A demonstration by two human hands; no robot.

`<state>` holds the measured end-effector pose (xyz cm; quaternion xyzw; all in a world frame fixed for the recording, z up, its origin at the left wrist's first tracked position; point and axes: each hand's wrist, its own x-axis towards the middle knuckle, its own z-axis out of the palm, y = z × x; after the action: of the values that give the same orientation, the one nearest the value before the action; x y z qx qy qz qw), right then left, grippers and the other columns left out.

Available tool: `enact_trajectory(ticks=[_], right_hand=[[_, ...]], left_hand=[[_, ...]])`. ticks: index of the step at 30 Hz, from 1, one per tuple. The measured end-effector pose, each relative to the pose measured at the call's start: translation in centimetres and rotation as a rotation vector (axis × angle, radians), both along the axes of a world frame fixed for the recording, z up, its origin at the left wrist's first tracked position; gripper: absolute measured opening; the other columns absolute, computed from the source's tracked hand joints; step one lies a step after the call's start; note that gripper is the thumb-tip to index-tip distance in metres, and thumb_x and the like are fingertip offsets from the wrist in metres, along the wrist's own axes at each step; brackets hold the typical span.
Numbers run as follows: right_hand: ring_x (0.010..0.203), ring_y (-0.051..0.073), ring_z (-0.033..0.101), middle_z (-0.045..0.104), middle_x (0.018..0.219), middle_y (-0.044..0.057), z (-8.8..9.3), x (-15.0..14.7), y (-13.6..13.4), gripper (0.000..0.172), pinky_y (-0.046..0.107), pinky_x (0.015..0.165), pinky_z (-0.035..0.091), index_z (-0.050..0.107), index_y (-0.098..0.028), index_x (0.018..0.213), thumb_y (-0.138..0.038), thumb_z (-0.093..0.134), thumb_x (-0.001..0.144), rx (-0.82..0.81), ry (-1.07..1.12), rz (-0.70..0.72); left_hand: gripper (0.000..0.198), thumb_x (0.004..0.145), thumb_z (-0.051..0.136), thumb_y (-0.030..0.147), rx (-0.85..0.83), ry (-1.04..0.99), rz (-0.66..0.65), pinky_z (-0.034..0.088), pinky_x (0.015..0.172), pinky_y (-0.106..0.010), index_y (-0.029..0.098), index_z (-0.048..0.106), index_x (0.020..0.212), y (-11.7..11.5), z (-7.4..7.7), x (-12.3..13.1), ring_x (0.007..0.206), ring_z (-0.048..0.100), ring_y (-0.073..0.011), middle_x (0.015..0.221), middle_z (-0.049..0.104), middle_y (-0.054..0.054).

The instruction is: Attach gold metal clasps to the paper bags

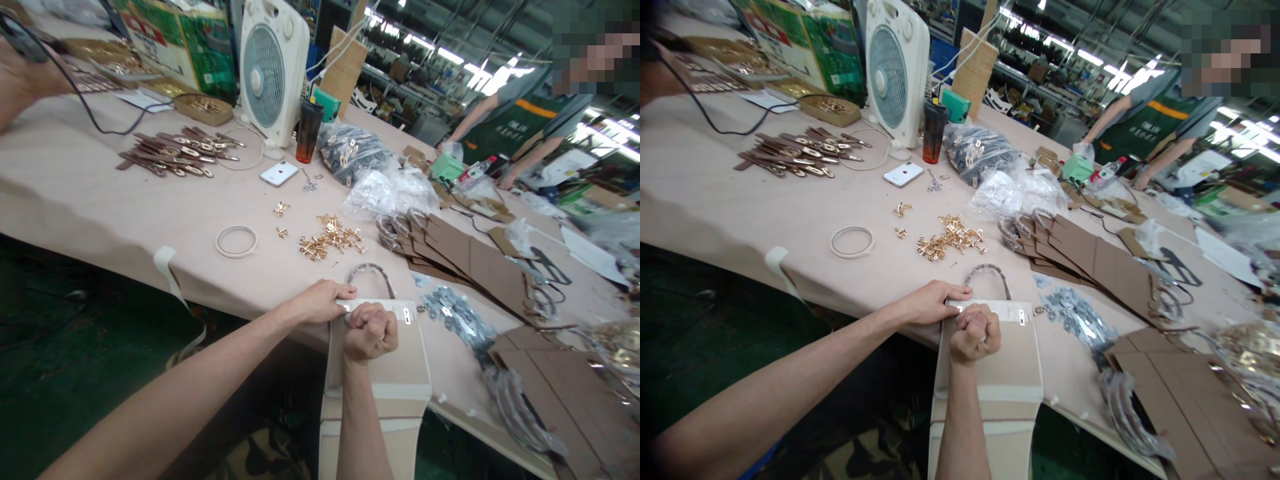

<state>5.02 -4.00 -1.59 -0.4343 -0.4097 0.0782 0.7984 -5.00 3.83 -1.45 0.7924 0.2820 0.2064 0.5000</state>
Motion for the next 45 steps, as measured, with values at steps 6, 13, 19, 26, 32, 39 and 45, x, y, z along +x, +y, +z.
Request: enact_trajectory(ticks=[6, 13, 19, 26, 32, 39, 45], right_hand=[[0.045, 0.011, 0.043, 0.045, 0.051, -0.007, 0.3, 0.6, 1.5, 0.044, 0.026, 0.048, 0.038, 0.046, -0.023, 0.063, -0.039, 0.054, 0.102, -0.295, -0.075, -0.023], [0.036, 0.007, 0.036, 0.042, 0.049, -0.009, 2.5, 2.1, 2.0, 0.043, 0.021, 0.035, 0.030, 0.045, -0.022, 0.065, -0.043, 0.057, 0.100, -0.273, 0.118, 0.150], [0.034, 0.005, 0.034, 0.040, 0.049, -0.011, 3.1, 3.0, 3.9, 0.043, 0.017, 0.033, 0.028, 0.045, -0.021, 0.067, -0.048, 0.058, 0.099, -0.315, 0.190, 0.251], [0.037, 0.007, 0.036, 0.041, 0.049, -0.009, 1.9, 2.8, 5.0, 0.046, 0.021, 0.036, 0.030, 0.045, -0.023, 0.065, -0.052, 0.056, 0.099, -0.466, 0.065, 0.288], [0.044, 0.010, 0.041, 0.044, 0.051, -0.006, 1.5, 2.2, 3.2, 0.048, 0.024, 0.045, 0.038, 0.045, -0.023, 0.060, -0.045, 0.056, 0.100, -0.406, -0.108, 0.200], [0.037, 0.008, 0.032, 0.036, 0.049, -0.010, 4.9, 2.1, 1.8, 0.040, 0.022, 0.038, 0.027, 0.043, -0.023, 0.065, -0.036, 0.054, 0.101, -0.114, 0.043, 0.371], [0.040, 0.009, 0.039, 0.041, 0.048, -0.007, 2.3, 2.1, 1.6, 0.047, 0.025, 0.042, 0.032, 0.043, -0.022, 0.058, -0.040, 0.056, 0.101, -0.340, -0.094, 0.381]], left_hand=[[0.052, 0.074, 0.067, 0.012, 0.055, -0.099, -0.097, 0.052, 0.105, -0.029, 0.023, 0.071, 0.124, -0.9, 0.6, -0.4, 0.118, 0.070, -0.0228, 0.130, 0.074, 0.000], [0.056, 0.073, 0.086, 0.036, 0.150, -0.069, -0.014, 0.043, 0.115, -0.032, 0.020, 0.071, 0.125, -1.8, -0.2, -0.2, 0.132, 0.060, -0.0274, 0.146, 0.063, -0.010], [0.067, 0.071, 0.090, 0.040, 0.162, -0.035, -0.023, 0.041, 0.116, -0.034, 0.022, 0.069, 0.131, -1.2, -0.8, -0.3, 0.136, 0.057, -0.0284, 0.149, 0.060, -0.011], [0.044, 0.071, 0.088, 0.033, 0.158, -0.097, -0.052, 0.050, 0.100, -0.030, 0.017, 0.075, 0.111, -1.1, -0.8, 0.0, 0.112, 0.067, -0.0264, 0.127, 0.071, -0.007], [0.035, 0.072, 0.086, 0.026, 0.115, -0.181, -0.047, 0.050, 0.095, -0.027, 0.018, 0.075, 0.104, -1.3, -0.6, 0.1, 0.106, 0.068, -0.0235, 0.118, 0.074, -0.005], [0.049, 0.070, 0.089, 0.037, 0.177, -0.161, -0.022, 0.045, 0.108, -0.034, 0.021, 0.074, 0.115, -1.3, -0.8, -0.1, 0.122, 0.064, -0.0277, 0.133, 0.069, -0.010], [0.030, 0.070, 0.082, 0.022, 0.123, -0.224, -0.020, 0.048, 0.077, -0.023, 0.015, 0.069, 0.097, -1.7, 0.0, 0.1, 0.084, 0.064, -0.0174, 0.095, 0.072, -0.001]])
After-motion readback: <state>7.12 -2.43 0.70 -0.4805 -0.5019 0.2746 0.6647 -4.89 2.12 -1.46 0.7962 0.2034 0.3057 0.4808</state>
